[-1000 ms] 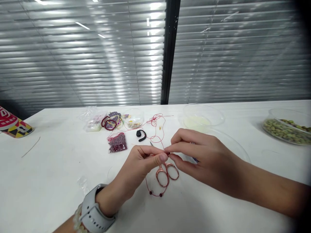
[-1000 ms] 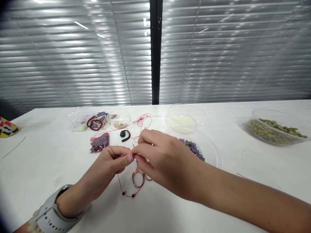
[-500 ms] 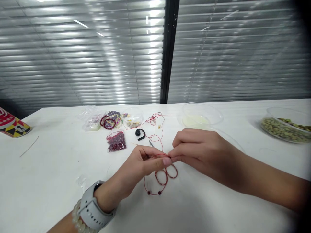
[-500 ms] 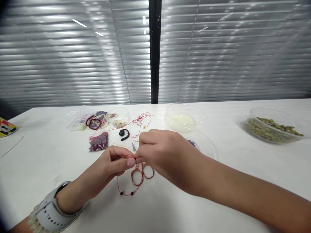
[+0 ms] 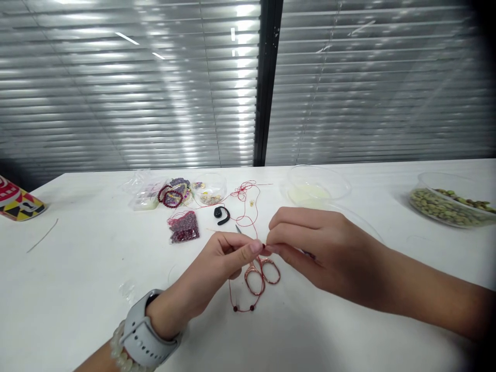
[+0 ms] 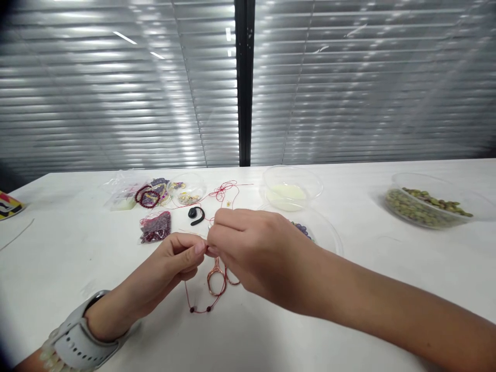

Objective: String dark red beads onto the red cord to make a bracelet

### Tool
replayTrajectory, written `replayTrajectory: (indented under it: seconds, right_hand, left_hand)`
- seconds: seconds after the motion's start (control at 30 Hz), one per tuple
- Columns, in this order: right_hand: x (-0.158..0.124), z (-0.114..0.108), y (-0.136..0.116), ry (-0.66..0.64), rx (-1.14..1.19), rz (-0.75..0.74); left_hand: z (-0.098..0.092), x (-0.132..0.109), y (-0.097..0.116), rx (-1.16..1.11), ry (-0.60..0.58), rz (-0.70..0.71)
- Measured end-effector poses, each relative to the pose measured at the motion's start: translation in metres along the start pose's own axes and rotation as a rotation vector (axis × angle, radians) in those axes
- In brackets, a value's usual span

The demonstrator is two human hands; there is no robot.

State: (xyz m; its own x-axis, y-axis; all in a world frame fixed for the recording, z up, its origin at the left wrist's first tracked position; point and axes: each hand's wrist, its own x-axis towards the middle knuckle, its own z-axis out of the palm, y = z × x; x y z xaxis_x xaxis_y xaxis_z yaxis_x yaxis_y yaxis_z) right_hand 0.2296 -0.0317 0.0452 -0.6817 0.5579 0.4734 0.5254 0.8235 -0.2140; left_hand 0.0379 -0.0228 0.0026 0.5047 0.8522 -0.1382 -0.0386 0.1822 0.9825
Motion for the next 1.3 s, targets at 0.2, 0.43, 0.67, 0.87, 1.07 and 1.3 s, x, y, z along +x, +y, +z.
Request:
replayTrajectory:
  seconds: [0.2, 0.43, 0.67, 0.87, 1.07, 1.3]
  right_hand:
    - [0.003, -0.007, -0.001, 0.132, 0.123, 0.086]
    - [0.004, -0.005, -0.004, 0.248, 0.101, 0.096]
    - [0.003, -0.001, -0.004, 0.293, 0.024, 0.103]
    - [0.006, -0.015, 0.001, 0.283, 0.031, 0.154]
    - [0.005, -0.043, 0.021, 0.061, -0.135, 0.330]
    - [-0.006, -0.052, 0.054, -0.636, -0.395, 0.502]
  left_hand:
    - [0.002, 0.000, 0.000, 0.098, 0.051, 0.087]
    - [-0.003, -0.004, 0.006, 0.150, 0.025, 0.232]
    - [-0.002, -0.005, 0.004, 0.043, -0.088, 0.134]
    - [-0.001, -0.003, 0.008, 0.047, 0.063, 0.130]
    - [-0.002, -0.005, 0.008, 0.050, 0.224, 0.137]
    - [-0.006, -0.003, 0.006, 0.095, 0.251, 0.117]
